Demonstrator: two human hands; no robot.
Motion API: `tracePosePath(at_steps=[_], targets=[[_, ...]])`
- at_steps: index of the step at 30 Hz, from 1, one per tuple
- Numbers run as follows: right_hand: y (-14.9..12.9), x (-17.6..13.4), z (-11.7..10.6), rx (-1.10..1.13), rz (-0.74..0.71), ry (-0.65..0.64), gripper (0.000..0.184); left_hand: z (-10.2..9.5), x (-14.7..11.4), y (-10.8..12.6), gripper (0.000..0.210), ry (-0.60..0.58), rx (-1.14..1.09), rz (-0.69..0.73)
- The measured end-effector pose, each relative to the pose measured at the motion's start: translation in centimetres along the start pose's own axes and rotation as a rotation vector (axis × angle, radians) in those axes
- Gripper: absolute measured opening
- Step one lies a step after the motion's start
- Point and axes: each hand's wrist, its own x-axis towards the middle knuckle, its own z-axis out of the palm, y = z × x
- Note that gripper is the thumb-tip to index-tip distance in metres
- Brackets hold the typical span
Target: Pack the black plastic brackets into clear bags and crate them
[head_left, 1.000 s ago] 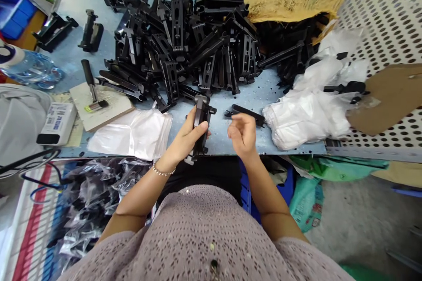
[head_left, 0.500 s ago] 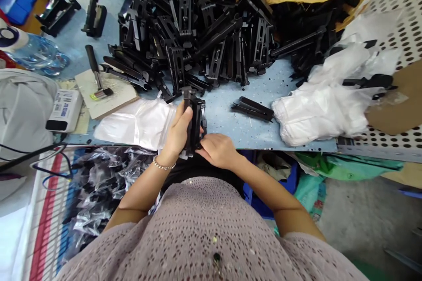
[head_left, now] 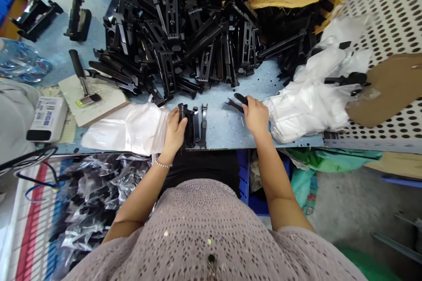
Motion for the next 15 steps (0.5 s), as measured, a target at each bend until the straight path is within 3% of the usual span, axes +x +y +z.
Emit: tracePosePath(at_steps=[3,6,8,10,13,15], targets=[[-2.7,-2.1,-1.2,0.176,-0.021,0.192,0.037,1.4,-1.7,2.8,0.057,0.011,0.091,0.152],[-7.2,-5.4,-3.0,0.430,-0.195,0.306,0.036,2.3,-3.0,6.0,0.072,-0.204,-0.157,0.267],[-9.4,-7.1,-4.0,0.630,-0.356,0.216,0.033,2.4,-3.2,7.5,0.076,-0.295,-0.362,0.177],[-10.3,-7.7,-4.7,0.788,-0.418,0.093,0.028,2.0,-3.0,8.3,0.071,-0.310,-0.514,-0.012],[-9.8,-6.8,-4.6,0.811,-0.306,0.082,0.023,1.0,-2.6,9.0,0.067,-0.423,-0.713,-0.275],[-9.4,-5.6,-3.9,0.772,-0.236,0.096,0.032,0.5,-2.6,9.1,0.068,-0.464,-0.767,-0.307]])
